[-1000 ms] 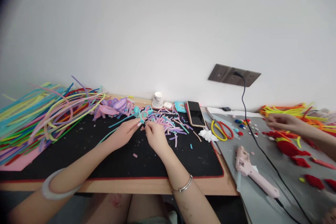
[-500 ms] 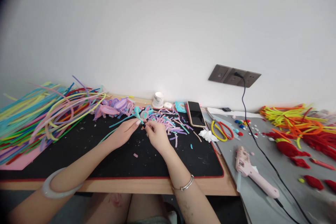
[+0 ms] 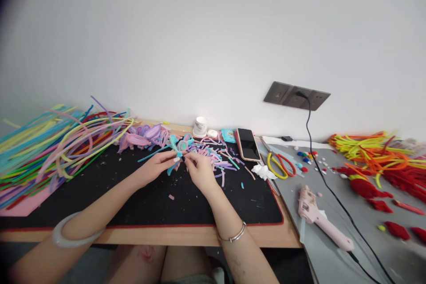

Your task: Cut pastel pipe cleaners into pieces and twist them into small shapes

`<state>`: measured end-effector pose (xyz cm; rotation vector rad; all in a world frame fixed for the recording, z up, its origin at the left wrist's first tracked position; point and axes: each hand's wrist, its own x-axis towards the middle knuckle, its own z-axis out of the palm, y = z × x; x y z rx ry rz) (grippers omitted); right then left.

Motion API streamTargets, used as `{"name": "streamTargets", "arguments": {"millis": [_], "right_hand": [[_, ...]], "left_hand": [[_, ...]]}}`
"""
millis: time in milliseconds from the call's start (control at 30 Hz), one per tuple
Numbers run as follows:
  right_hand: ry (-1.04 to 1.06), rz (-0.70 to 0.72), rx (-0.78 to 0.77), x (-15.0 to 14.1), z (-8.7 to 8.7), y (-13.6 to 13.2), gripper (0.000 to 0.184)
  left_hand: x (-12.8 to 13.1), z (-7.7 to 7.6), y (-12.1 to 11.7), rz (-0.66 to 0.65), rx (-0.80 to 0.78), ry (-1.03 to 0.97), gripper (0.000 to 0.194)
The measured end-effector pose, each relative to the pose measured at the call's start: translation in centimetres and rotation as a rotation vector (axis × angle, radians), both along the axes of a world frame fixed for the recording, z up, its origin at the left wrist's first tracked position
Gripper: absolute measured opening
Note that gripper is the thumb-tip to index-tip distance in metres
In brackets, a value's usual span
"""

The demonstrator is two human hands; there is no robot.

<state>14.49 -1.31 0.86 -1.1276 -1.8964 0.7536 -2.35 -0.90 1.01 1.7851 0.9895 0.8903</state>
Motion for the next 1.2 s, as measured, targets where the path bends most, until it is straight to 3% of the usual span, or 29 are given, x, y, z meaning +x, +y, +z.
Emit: {"name": "streamTargets", "arguments": {"millis": [200, 300, 667, 1200], "right_hand": [[-0.073, 0.040, 0.061, 0.0, 0.2, -0.1, 0.020], [-0.102, 0.078, 0.108, -0.1, 0.3, -0.2, 0.019], [-0.208, 0.106, 0.203, -0.4, 0.1, -0.4, 0.019], [-0.131, 0.043, 0.264, -0.3, -0.4, -0.2, 0.021]], "left_hand": [[0.0, -0.8, 0.0, -0.076, -0.316, -0.335, 0.040], [0.0, -1.3, 0.1, -0.088, -0.389, -0.409, 0.043], [0.1, -1.7, 0.3, -0.024, -0.485, -0.409, 0.042], [0.5, -1.0, 0.0, -0.026, -0.475, -0.450, 0.027]]}}
